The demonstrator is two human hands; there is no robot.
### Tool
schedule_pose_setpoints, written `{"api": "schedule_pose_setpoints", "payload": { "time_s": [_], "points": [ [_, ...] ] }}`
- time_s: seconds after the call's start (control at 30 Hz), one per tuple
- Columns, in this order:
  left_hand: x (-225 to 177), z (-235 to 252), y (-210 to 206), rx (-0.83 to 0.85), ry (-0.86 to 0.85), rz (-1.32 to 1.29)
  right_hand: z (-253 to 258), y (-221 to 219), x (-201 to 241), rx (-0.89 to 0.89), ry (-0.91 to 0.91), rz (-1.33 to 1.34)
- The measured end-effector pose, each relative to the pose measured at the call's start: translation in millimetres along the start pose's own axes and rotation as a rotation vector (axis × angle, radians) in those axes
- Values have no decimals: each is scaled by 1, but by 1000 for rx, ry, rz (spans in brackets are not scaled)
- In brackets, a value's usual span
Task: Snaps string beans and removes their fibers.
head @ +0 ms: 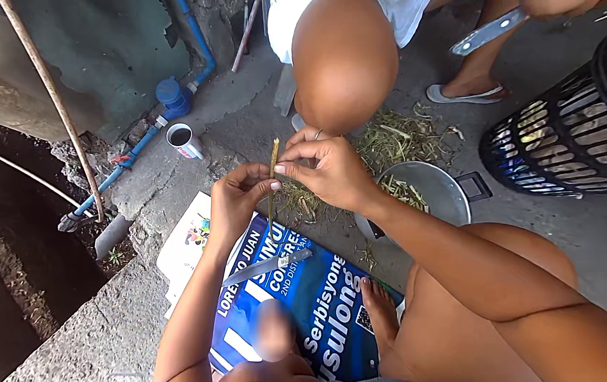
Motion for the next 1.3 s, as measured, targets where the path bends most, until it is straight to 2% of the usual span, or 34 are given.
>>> {"api": "schedule_pose_setpoints", "payload": {
  "time_s": [0.17, 0.3, 0.37, 0.6, 0.67, 0.73, 0.8, 0.87, 0.97, 1.03, 1.1, 1.17, 1.3],
  "points": [
    [6, 1, 8, 3, 38, -106, 0, -8, 1, 3, 99, -98],
    [10, 2, 24, -84, 101, -263, -8, -33, -13, 88, 162, -193],
    [12, 3, 34, -128, 109, -323, -12, -50, -30, 204, 129, -245],
    [15, 3, 73, -303, 66, -416, -43, -102, -126, 860, -193, -563],
    [15, 3, 81, -342, 51, -421, -52, -107, -146, 969, -259, -622],
    [17, 3, 85, -376, 42, -405, -51, -103, -152, 1002, -319, -655],
    [21, 2, 85, -383, 44, -375, -37, -88, -142, 888, -309, -637],
    [25, 3, 80, -364, 59, -326, -12, -61, -110, 632, -197, -543],
    [28, 4, 66, -310, 90, -215, 10, -12, -36, 128, 137, -312],
    [24, 6, 53, -238, 84, -117, 6, 6, 7, -53, 313, -247],
    [17, 8, 39, -155, 57, -23, -2, 11, 35, -133, 437, -295],
    [12, 8, 25, -78, 40, 78, -9, 4, 45, -149, 529, -406],
    [4, 5, 3, 38, 18, 346, -15, -21, 37, -22, 588, -620]
  ]
}}
Point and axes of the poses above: each hand's wrist, its own z-axis towards the middle knuckle, its own y-axis out of the back of the hand, x = y × z, the point moved 9 cm from there along z, towards the middle knuckle, and after that the axes turned 13 degrees about -z, right-handed, at the moved point
